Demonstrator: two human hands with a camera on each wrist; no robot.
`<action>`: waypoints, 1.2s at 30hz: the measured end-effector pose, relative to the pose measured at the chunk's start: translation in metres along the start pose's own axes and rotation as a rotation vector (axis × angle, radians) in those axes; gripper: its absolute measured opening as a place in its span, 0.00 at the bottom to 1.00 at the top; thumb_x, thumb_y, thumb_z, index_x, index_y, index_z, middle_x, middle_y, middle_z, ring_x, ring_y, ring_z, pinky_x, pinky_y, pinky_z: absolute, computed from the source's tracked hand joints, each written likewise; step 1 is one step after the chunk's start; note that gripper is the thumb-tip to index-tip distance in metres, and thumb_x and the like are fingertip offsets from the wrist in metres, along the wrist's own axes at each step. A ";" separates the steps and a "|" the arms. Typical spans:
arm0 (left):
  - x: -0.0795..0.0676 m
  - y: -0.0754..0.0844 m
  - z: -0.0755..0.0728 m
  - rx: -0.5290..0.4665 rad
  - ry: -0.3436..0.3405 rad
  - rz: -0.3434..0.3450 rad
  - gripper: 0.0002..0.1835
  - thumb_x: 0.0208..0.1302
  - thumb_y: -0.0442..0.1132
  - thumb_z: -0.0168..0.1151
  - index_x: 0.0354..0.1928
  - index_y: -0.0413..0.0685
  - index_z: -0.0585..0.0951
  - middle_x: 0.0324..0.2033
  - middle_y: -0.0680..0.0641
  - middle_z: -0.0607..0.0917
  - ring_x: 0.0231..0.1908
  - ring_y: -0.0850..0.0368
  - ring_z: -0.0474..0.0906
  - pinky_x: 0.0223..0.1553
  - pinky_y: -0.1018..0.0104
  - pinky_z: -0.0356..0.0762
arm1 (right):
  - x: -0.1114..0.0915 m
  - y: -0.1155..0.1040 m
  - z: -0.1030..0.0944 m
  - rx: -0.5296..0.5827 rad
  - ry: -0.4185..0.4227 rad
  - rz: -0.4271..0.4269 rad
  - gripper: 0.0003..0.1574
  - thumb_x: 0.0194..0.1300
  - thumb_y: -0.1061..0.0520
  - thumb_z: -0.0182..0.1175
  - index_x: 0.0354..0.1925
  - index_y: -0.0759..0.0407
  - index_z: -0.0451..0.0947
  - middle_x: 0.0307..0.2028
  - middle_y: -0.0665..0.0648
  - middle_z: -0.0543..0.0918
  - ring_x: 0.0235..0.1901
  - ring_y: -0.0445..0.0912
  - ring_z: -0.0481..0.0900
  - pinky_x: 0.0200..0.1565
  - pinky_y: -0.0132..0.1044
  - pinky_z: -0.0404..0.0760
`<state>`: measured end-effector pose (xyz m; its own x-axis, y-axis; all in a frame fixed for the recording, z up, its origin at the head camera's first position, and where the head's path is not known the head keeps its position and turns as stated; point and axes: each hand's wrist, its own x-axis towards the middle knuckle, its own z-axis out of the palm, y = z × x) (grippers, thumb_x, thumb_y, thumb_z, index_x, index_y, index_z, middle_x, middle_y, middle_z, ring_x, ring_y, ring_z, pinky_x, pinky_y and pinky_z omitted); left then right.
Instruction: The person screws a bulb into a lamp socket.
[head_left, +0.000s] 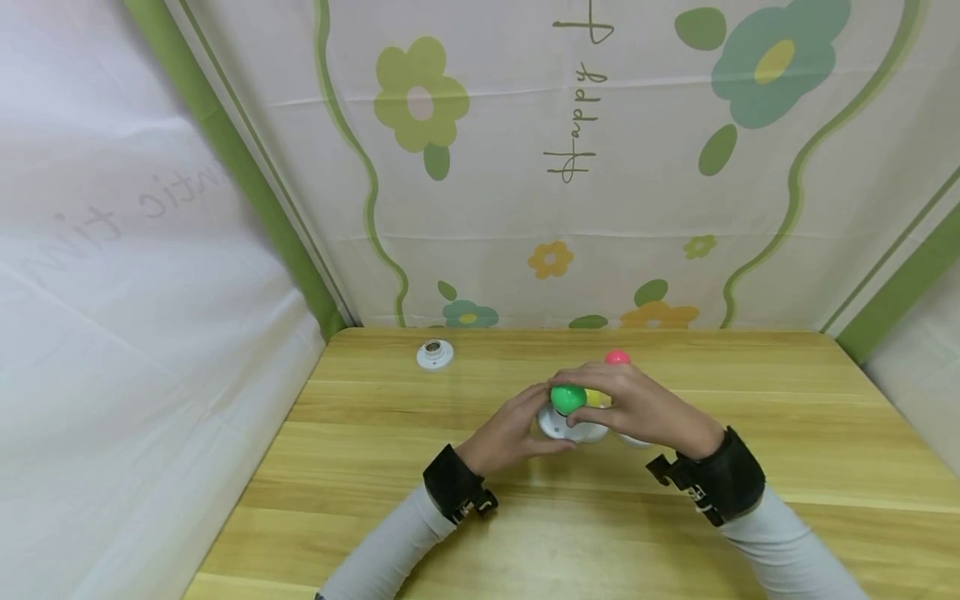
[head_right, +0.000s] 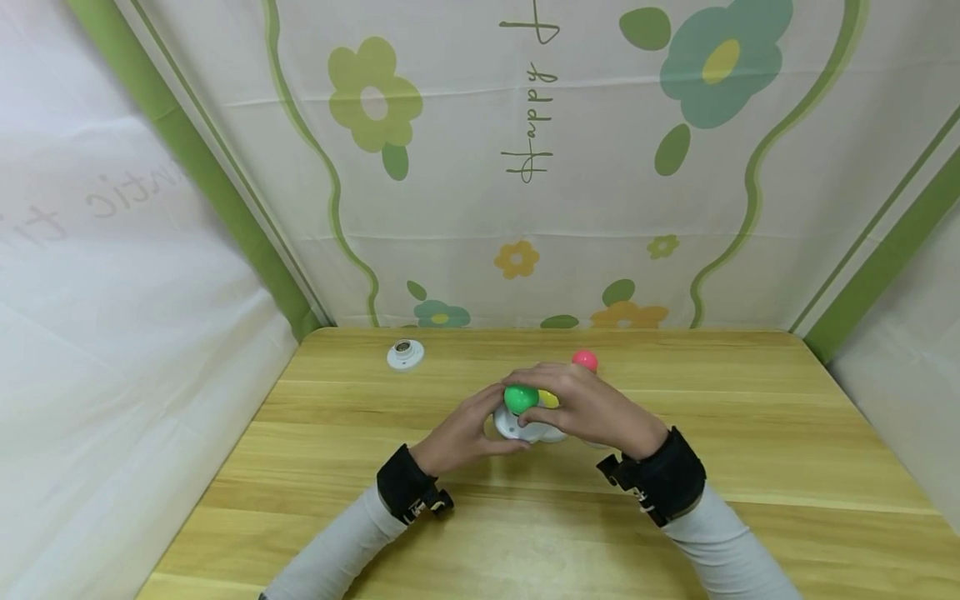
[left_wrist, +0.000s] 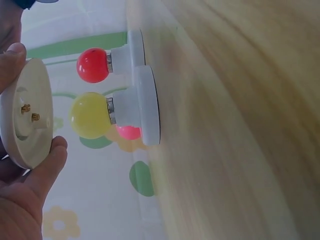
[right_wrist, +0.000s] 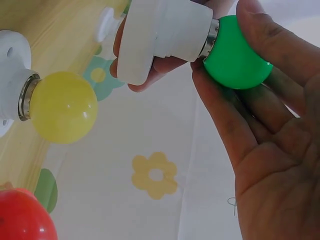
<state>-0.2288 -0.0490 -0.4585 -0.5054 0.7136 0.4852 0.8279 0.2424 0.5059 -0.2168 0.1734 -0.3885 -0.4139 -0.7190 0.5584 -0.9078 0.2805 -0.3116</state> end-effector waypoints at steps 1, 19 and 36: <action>0.000 0.001 0.000 -0.001 0.004 -0.002 0.49 0.54 0.45 0.73 0.74 0.55 0.55 0.65 0.53 0.67 0.62 0.63 0.65 0.61 0.70 0.68 | 0.000 0.000 0.000 -0.002 0.000 0.002 0.29 0.55 0.57 0.70 0.56 0.61 0.77 0.51 0.55 0.82 0.50 0.45 0.79 0.45 0.40 0.83; 0.000 0.002 -0.002 0.024 0.050 -0.037 0.44 0.54 0.44 0.73 0.71 0.57 0.60 0.60 0.55 0.71 0.58 0.65 0.68 0.57 0.73 0.71 | 0.003 0.000 0.008 -0.089 0.052 0.054 0.30 0.55 0.54 0.71 0.56 0.59 0.76 0.52 0.53 0.80 0.52 0.44 0.77 0.48 0.39 0.82; 0.000 0.001 -0.016 -0.068 0.093 -0.080 0.38 0.60 0.53 0.66 0.69 0.60 0.61 0.63 0.57 0.69 0.64 0.63 0.63 0.64 0.59 0.67 | 0.005 -0.002 0.007 -0.055 0.143 0.019 0.35 0.48 0.58 0.75 0.55 0.57 0.75 0.51 0.51 0.77 0.45 0.41 0.76 0.41 0.40 0.83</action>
<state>-0.2322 -0.0595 -0.4463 -0.5920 0.6288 0.5042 0.7673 0.2483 0.5912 -0.2170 0.1645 -0.3907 -0.4329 -0.6166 0.6575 -0.9004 0.3303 -0.2831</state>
